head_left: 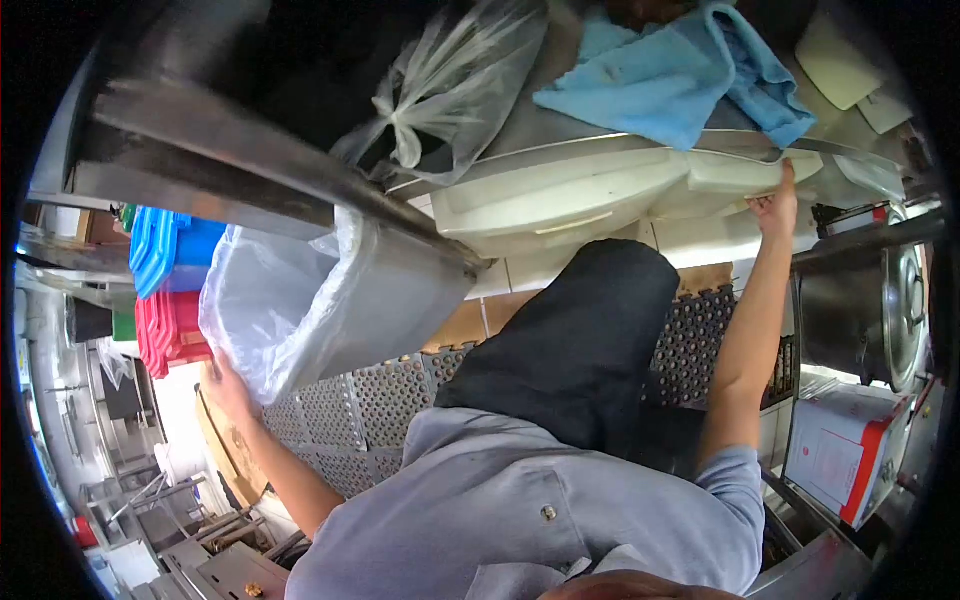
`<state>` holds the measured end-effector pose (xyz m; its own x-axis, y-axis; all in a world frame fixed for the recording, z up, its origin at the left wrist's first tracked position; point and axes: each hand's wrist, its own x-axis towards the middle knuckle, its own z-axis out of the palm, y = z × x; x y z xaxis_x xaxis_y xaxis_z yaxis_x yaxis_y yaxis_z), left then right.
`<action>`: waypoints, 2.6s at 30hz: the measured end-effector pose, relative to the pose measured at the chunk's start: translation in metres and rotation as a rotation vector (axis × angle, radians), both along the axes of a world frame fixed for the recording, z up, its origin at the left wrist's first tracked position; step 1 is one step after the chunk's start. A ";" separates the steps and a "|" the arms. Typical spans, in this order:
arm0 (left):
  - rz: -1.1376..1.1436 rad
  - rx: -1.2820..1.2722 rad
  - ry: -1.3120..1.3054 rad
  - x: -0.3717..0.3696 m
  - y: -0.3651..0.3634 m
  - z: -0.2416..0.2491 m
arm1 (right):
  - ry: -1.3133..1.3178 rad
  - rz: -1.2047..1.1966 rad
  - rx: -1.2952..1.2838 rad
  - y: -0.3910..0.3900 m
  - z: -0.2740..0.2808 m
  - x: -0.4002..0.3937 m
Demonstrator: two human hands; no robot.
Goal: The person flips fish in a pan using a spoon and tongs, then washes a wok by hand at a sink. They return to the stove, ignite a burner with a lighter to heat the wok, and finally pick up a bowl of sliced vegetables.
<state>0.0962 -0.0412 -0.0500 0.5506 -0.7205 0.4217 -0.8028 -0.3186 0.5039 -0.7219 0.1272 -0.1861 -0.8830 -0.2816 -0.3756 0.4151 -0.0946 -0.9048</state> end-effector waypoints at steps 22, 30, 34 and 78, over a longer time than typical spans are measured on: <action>-1.490 -0.152 -0.051 -0.450 -0.157 0.151 | 0.052 0.262 0.490 0.142 0.107 0.144; -2.359 0.613 -0.081 -0.545 0.015 0.244 | -0.233 -0.239 0.870 0.207 0.302 0.395; -2.355 1.171 -0.304 -0.487 0.029 0.257 | -0.293 -1.263 0.964 0.267 0.416 0.413; -2.032 2.864 -0.237 -0.005 0.483 0.272 | -0.166 -1.706 0.503 0.233 0.602 0.975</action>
<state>0.0910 0.4418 0.2218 0.0498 0.8807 -0.4710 -0.6222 0.3963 0.6751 0.2533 0.3602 0.4163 0.0070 0.9720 -0.2347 0.2433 -0.2293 -0.9424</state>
